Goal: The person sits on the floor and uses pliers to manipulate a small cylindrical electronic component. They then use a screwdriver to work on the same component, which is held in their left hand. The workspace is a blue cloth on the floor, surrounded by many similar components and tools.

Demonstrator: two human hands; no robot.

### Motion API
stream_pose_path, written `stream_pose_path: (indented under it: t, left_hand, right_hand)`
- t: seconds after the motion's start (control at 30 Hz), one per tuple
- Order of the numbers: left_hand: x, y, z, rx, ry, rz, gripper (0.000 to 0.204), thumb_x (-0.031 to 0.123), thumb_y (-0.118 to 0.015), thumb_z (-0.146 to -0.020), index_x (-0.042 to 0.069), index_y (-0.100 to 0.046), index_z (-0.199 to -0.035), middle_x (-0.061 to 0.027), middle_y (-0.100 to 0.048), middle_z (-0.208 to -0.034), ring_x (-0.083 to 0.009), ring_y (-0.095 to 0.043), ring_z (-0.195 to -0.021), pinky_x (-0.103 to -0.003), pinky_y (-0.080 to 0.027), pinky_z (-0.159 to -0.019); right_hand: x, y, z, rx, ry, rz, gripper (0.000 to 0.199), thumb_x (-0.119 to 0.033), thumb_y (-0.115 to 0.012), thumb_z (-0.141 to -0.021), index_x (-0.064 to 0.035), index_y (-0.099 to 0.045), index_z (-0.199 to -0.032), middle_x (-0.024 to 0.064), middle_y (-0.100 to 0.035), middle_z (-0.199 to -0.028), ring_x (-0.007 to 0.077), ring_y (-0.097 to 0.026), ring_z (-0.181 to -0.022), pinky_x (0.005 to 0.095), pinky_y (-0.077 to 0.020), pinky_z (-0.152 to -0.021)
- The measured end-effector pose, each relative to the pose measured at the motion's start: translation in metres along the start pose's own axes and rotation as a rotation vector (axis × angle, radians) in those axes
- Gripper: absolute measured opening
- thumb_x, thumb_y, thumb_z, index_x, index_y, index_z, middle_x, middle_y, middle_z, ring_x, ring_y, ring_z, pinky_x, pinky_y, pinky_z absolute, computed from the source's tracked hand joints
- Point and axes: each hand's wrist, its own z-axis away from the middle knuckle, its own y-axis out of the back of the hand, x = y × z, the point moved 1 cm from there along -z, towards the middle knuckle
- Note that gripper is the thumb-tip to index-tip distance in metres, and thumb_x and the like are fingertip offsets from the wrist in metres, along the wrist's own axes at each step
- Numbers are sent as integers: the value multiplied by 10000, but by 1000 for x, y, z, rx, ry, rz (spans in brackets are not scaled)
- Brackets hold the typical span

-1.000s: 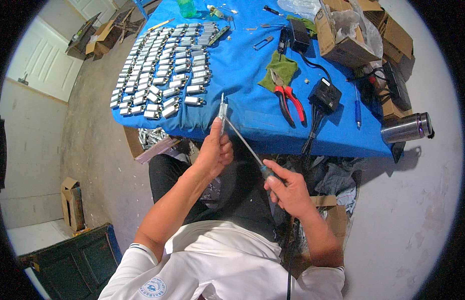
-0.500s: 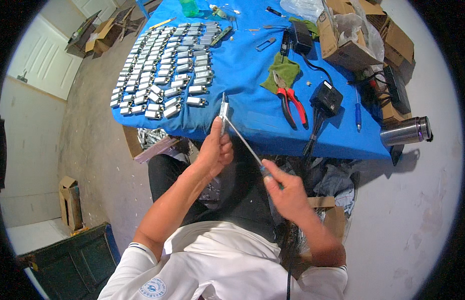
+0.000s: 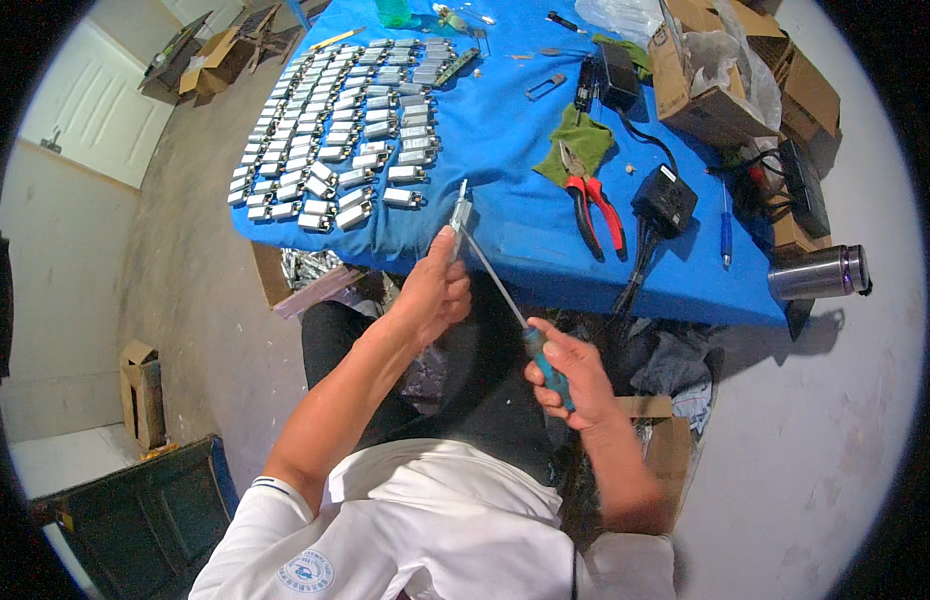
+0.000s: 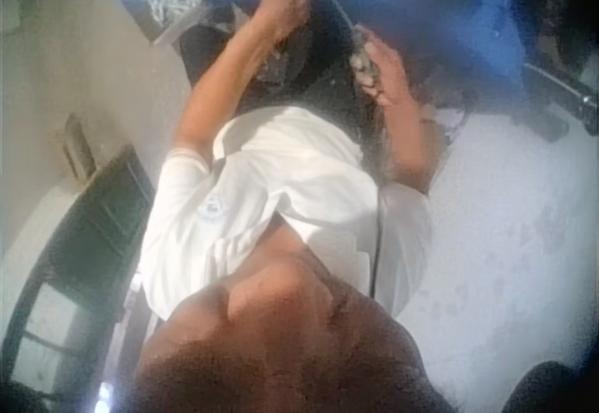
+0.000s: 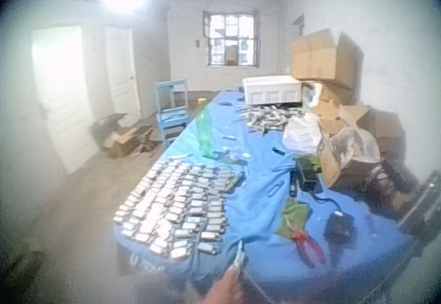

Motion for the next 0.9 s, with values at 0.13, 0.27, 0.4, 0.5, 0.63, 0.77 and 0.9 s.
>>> stream_pose_path:
  t: [0.13, 0.27, 0.4, 0.5, 0.63, 0.77, 0.9]
  left_hand:
    - [1, 0, 1, -6, 33, 11, 520, 599, -485, -932, 193, -315, -655, 63, -232, -526, -95, -220, -423, -252, -195, -410]
    - [-4, 4, 3, 94, 15, 34, 512, 583, -510, -927, 193, -319, -655, 63, -239, -531, -90, -216, -426, -244, -195, -413]
    - [-10, 10, -3, 72, -15, 24, 564, 632, -523, -897, 177, -321, -632, 42, -283, -520, -106, -270, -414, -245, -205, -398]
    - [-12, 4, -1, 110, -9, 47, 564, 633, -520, -898, 176, -323, -632, 38, -287, -519, -107, -279, -410, -242, -210, -391]
    - [-12, 5, 2, 78, -13, 38, 571, 641, -516, -896, 176, -320, -628, 34, -286, -519, -110, -278, -407, -246, -205, -387]
    - [-14, 7, -2, 65, -31, 9, 584, 649, -503, -899, 179, -309, -613, 34, -286, -515, -112, -271, -402, -260, -192, -389]
    - [-14, 8, -7, 97, -26, -3, 550, 630, -502, -909, 190, -309, -639, 49, -266, -529, -102, -240, -411, -248, -193, -401]
  right_hand:
    - [30, 4, -8, -121, -18, -275, 416, -262, -516, -979, -185, -462, -1384, 103, -557, -778, 117, -473, -472, 213, -344, -348]
    - [28, -3, -6, 87, 224, 329, 411, -245, -515, -988, -154, -493, -1388, 77, -597, -788, 92, -509, -504, 203, -379, -383]
    - [16, -10, 6, 231, 405, 781, 421, -209, -547, -972, -72, -511, -1369, 65, -628, -801, 84, -555, -565, 225, -454, -465]
    - [11, -13, 14, 184, 317, 658, 429, -210, -552, -966, -70, -509, -1369, 58, -619, -818, 87, -566, -626, 234, -487, -527]
    - [16, -9, 13, -7, 282, 140, 444, -182, -564, -951, -67, -499, -1376, 69, -610, -865, 101, -571, -650, 237, -504, -549]
    - [17, -18, 17, 82, 231, 218, 451, -152, -574, -938, -70, -503, -1375, 73, -608, -883, 104, -566, -624, 239, -494, -540]
    - [20, -21, 15, 215, 369, 622, 414, -145, -577, -936, -67, -543, -1341, 47, -624, -839, 91, -561, -602, 241, -470, -532]
